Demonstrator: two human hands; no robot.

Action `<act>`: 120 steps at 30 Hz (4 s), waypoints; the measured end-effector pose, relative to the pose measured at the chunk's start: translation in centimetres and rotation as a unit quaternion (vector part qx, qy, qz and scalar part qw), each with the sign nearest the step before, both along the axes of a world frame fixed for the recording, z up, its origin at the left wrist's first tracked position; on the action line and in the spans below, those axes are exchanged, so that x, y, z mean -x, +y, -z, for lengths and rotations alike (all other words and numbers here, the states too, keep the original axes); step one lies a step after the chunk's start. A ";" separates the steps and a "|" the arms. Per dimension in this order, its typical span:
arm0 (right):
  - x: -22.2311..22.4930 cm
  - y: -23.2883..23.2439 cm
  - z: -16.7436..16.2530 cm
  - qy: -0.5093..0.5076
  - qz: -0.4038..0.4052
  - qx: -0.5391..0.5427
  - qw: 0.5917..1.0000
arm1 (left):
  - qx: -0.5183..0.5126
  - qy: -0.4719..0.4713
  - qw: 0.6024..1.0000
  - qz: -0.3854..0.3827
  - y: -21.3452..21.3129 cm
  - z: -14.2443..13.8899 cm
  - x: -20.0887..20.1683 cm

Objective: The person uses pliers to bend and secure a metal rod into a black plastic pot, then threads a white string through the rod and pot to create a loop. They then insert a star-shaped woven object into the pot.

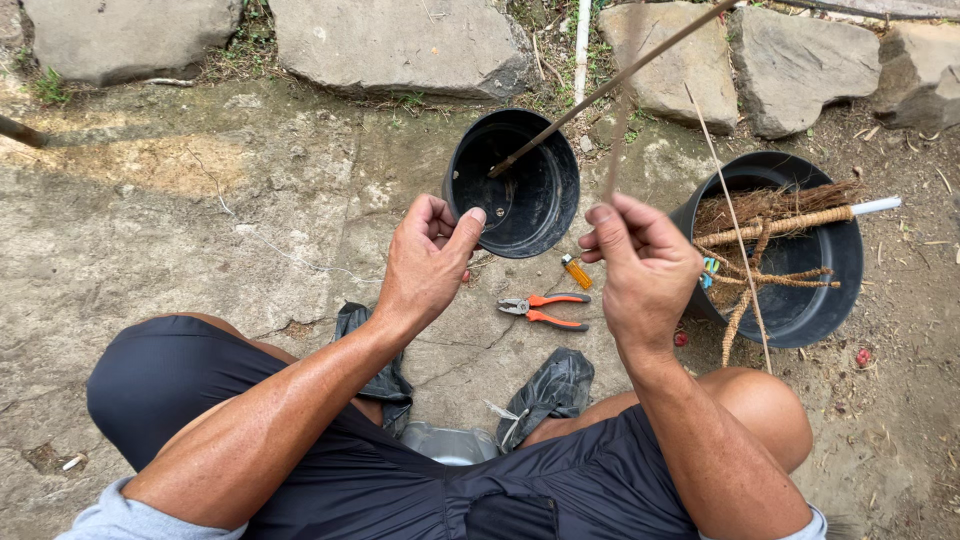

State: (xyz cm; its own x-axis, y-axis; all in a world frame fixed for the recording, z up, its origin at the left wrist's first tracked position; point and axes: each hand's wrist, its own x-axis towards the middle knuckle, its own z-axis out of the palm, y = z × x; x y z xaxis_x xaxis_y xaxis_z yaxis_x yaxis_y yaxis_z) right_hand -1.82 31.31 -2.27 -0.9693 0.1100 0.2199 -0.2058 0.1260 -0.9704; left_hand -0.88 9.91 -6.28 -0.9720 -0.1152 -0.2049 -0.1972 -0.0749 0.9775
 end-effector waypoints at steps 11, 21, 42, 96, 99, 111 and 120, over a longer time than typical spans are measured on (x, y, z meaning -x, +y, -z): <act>1.1 2.3 0.4 -0.017 0.080 0.227 0.971 | -0.023 -0.019 1.000 0.009 0.3 0.7 0.0; 0.0 4.2 -0.2 0.121 0.090 0.185 0.971 | -0.012 -0.044 0.999 -0.014 0.2 1.1 0.1; 1.6 7.8 -2.7 0.003 0.051 0.277 0.960 | 0.039 -0.051 0.996 0.061 1.1 1.4 -0.4; -3.7 -1.6 4.6 0.014 -0.215 0.042 0.976 | -0.004 0.025 0.999 0.032 1.7 1.3 -0.8; -3.7 -1.7 4.7 0.050 -0.203 -0.005 0.978 | -0.007 0.025 0.999 0.034 1.7 0.9 -1.0; -3.2 -2.3 5.6 0.048 -0.159 -0.016 0.986 | 0.014 0.017 0.999 0.034 1.6 0.7 -1.2; -3.0 -2.2 6.0 0.045 -0.139 -0.039 0.989 | 0.014 0.018 0.999 0.041 1.6 0.9 -1.5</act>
State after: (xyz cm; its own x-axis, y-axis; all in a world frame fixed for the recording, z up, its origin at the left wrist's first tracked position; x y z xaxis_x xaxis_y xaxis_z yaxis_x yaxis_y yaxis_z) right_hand 1.18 29.06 -8.25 -0.9362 -0.1782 0.3031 -0.3273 0.1269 -0.9364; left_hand 0.58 11.49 -7.22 -0.9849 -0.0406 -0.1682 -0.1669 -0.0317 0.9855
